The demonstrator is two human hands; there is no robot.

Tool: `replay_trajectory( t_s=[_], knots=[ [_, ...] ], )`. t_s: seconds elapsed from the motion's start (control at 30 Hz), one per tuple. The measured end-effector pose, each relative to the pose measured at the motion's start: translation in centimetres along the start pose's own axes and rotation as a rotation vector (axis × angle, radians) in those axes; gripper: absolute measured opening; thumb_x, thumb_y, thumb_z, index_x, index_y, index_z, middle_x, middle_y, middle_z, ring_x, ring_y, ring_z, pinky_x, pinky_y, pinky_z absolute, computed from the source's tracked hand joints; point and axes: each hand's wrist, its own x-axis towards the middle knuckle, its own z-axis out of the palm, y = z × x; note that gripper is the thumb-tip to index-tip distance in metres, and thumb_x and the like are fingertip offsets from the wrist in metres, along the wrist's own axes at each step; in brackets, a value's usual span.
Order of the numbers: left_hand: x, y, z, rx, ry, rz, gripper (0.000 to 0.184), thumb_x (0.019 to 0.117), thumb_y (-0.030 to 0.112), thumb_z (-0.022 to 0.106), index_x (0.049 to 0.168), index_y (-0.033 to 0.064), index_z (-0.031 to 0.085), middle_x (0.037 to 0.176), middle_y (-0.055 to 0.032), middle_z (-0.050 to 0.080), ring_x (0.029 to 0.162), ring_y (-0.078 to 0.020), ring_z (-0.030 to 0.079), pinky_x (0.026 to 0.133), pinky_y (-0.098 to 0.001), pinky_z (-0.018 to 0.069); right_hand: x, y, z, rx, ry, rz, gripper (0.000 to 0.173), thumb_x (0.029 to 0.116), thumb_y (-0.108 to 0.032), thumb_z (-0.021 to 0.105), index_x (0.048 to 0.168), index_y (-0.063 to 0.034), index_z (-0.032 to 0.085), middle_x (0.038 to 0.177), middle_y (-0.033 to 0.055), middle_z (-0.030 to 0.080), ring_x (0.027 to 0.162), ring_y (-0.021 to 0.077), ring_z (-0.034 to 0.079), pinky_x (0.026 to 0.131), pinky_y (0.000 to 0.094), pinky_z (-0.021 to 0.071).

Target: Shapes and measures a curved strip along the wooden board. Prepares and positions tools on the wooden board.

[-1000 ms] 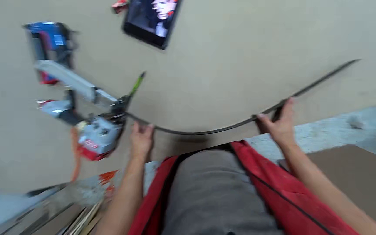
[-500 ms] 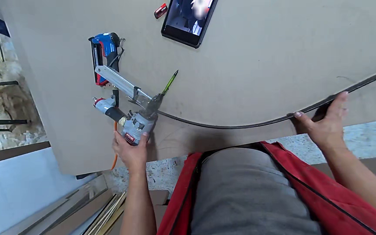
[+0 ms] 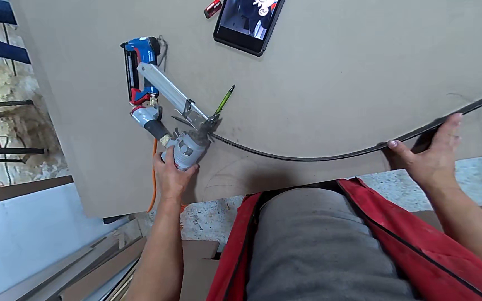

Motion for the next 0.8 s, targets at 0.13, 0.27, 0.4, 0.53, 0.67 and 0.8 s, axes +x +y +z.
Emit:
replay_trajectory(
  t_s=[0.13,0.27,0.4,0.53,0.67,0.8],
  knots=[
    [-1.2,2.2,-0.9,0.068,0.011,-0.055,0.106,0.0723,0.035,0.092,0.160,0.0164,0.035,0.160,-0.0302,0.030,0.144,-0.0532,0.034,0.112,-0.0732,0.0325,-0.2,0.0,0.0,-0.007,-0.002,-0.005,0.143,0.0699,-0.088,0.063,0.166,-0.0107,-0.009,0.172,0.0218,0.000,0.160,0.0391,0.005,0.128,0.0588,0.0019],
    [-6.7,10.3,1.4,-0.147,0.098,-0.057,0.087,0.0915,0.043,0.070,0.159,0.0032,0.032,0.156,-0.0300,0.039,0.145,-0.0465,0.037,0.117,-0.0628,0.0338,-0.2,-0.2,-0.2,-0.001,0.003,0.002,0.143,0.0698,-0.086,0.064,0.166,-0.0096,-0.009,0.172,0.0233,0.002,0.159,0.0408,0.007,0.128,0.0603,0.0024],
    [-6.5,16.7,6.4,-0.467,-0.116,-0.173,0.098,0.0918,0.058,0.069,0.159,0.0002,0.028,0.131,-0.0249,0.059,0.116,-0.0372,0.060,0.101,-0.0557,0.0502,-0.1,-0.4,-0.4,-0.009,-0.013,0.014,0.142,0.0697,-0.084,0.066,0.166,-0.0101,-0.009,0.172,0.0227,0.001,0.159,0.0400,0.007,0.128,0.0605,0.0024],
    [-6.6,17.9,7.5,-0.468,-0.147,-0.244,0.097,0.0912,0.050,0.073,0.161,0.0033,0.026,0.132,-0.0223,0.057,0.114,-0.0361,0.060,0.097,-0.0555,0.0506,0.0,-0.4,-0.3,-0.030,-0.012,0.006,0.140,0.0711,-0.082,0.066,0.166,-0.0102,-0.008,0.172,0.0224,0.002,0.159,0.0393,0.008,0.127,0.0620,0.0018],
    [-8.7,16.6,7.6,-0.596,-0.234,-0.248,0.091,0.0963,0.039,0.070,0.165,0.0113,0.017,0.076,-0.0058,0.059,0.064,-0.0218,0.058,0.062,-0.0443,0.0534,0.1,-0.3,0.1,-0.051,-0.004,-0.001,0.140,0.0707,-0.085,0.064,0.166,-0.0100,-0.005,0.172,0.0217,0.004,0.160,0.0382,0.007,0.127,0.0623,0.0027],
    [-8.8,16.2,7.8,-0.646,-0.295,-0.271,0.089,0.0973,0.036,0.070,0.165,0.0121,0.017,0.071,-0.0027,0.057,0.062,-0.0194,0.058,0.065,-0.0426,0.0547,0.1,-0.3,0.1,-0.064,-0.006,-0.004,0.139,0.0707,-0.084,0.065,0.166,-0.0086,-0.004,0.172,0.0231,0.006,0.159,0.0392,0.007,0.127,0.0627,0.0043]
  ],
)
